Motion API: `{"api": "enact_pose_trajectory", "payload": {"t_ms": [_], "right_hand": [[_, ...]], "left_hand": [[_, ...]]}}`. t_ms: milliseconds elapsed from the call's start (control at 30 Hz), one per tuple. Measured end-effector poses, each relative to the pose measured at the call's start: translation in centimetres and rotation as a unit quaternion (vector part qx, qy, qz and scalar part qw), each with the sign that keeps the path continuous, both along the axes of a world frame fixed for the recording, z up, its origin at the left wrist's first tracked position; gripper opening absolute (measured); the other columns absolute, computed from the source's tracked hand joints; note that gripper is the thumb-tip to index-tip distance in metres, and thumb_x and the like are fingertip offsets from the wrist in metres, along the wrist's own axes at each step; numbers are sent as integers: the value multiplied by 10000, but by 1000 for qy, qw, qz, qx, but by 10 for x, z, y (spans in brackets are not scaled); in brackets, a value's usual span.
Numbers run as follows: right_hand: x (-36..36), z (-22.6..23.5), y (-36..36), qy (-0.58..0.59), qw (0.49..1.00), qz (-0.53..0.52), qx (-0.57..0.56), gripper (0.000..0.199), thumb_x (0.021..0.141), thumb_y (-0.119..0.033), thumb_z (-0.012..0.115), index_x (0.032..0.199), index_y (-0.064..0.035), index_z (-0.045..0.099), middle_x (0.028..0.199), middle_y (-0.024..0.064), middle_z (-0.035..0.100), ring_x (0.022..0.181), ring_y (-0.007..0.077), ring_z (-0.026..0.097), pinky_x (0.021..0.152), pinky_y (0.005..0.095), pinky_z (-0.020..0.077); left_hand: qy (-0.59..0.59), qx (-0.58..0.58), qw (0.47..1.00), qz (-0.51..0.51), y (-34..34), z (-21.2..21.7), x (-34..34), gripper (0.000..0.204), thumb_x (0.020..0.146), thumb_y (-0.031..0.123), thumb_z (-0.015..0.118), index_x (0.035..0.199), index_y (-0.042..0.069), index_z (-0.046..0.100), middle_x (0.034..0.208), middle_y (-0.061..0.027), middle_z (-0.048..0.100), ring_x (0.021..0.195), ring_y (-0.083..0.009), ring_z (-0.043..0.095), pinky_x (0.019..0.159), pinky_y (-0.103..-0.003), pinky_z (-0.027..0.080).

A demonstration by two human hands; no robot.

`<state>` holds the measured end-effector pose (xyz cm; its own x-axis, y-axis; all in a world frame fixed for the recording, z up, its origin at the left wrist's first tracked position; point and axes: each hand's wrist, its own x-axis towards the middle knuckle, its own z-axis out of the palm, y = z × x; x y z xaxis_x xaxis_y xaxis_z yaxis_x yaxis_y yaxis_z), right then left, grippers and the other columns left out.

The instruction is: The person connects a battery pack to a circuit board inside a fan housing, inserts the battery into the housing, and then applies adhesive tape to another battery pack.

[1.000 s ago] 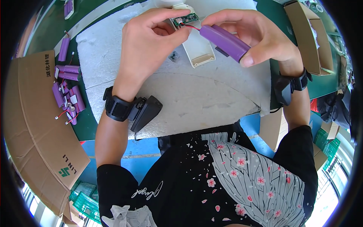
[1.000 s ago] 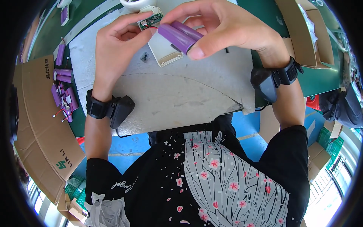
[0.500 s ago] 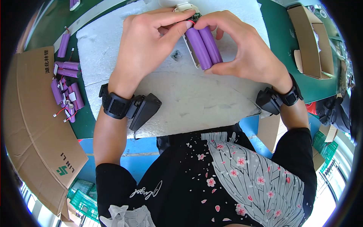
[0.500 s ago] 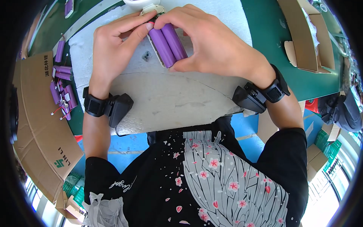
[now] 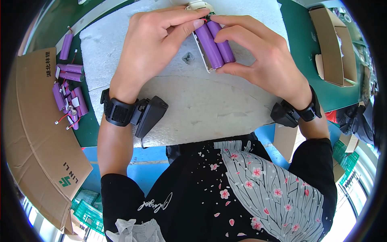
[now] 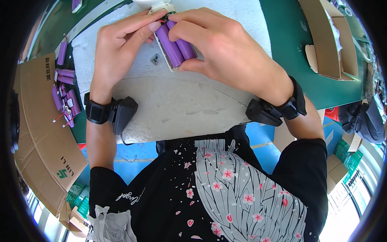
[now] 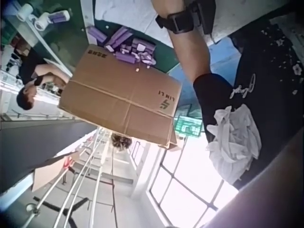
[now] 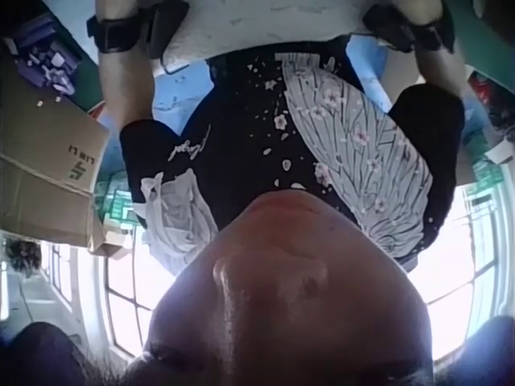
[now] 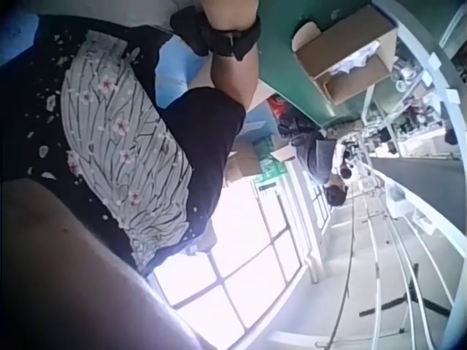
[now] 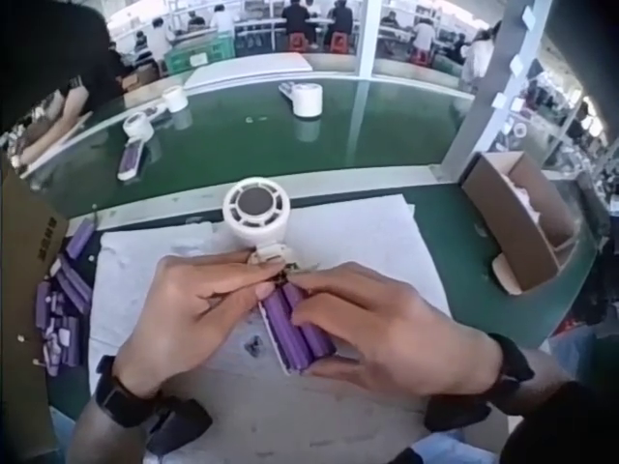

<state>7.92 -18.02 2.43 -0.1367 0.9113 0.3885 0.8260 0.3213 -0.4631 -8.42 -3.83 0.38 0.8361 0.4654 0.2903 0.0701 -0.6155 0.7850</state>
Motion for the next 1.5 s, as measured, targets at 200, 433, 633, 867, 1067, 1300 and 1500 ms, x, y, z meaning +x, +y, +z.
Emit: {"api": "enact_pose_trajectory", "payload": {"t_ms": [200,433,633,867,1067,1300,1500], "right_hand": [[-4,-1,1,9,1000,-1,-2,393,567,-78,807,875,-57,563,1166,105,540,954,284,575,789,348,503],[-8,0,8,66,995,-30,-75,411,531,-74,835,808,-67,530,1216,61,482,963,260,554,829,339,484],[0,1,12,100,993,-11,-56,558,509,-91,851,979,-65,550,1184,97,452,971,293,535,850,348,472],[2,3,9,35,998,14,-49,716,508,-115,856,1146,-58,537,1178,124,443,956,284,541,825,354,489],[-2,9,5,34,997,11,-75,749,523,-119,850,1202,-57,539,1194,121,446,929,272,548,801,362,501],[-20,14,0,-32,996,-24,-76,773,512,-114,850,1218,-60,541,1220,122,447,908,273,556,793,357,505],[-5,8,21,-19,995,-63,-71,714,561,-103,823,1213,-53,538,1231,138,454,918,273,563,794,360,506]], "left_hand": [[29,-74,997,22,1,5,-2,263,856,89,630,1118,76,651,938,-61,669,693,-75,569,649,-214,485],[86,-156,984,0,1,15,0,375,767,54,716,1134,76,642,854,-49,671,715,-65,584,676,-211,493],[28,-199,979,25,1,9,1,381,687,115,783,1054,88,682,715,-80,674,614,-72,584,593,-226,486],[19,-238,971,-6,-2,8,0,429,661,82,791,1072,69,669,732,-77,678,618,-73,587,596,-231,485],[22,-252,967,-20,2,10,1,437,670,39,768,1092,69,660,767,-73,680,643,-80,594,620,-231,488],[13,-244,969,-21,4,6,-3,465,685,-3,745,1133,52,634,873,-56,681,721,-73,594,666,-227,492],[-59,-104,991,57,8,6,1,524,679,129,768,1174,97,600,956,-101,642,747,-147,592,665,-276,493]]}}
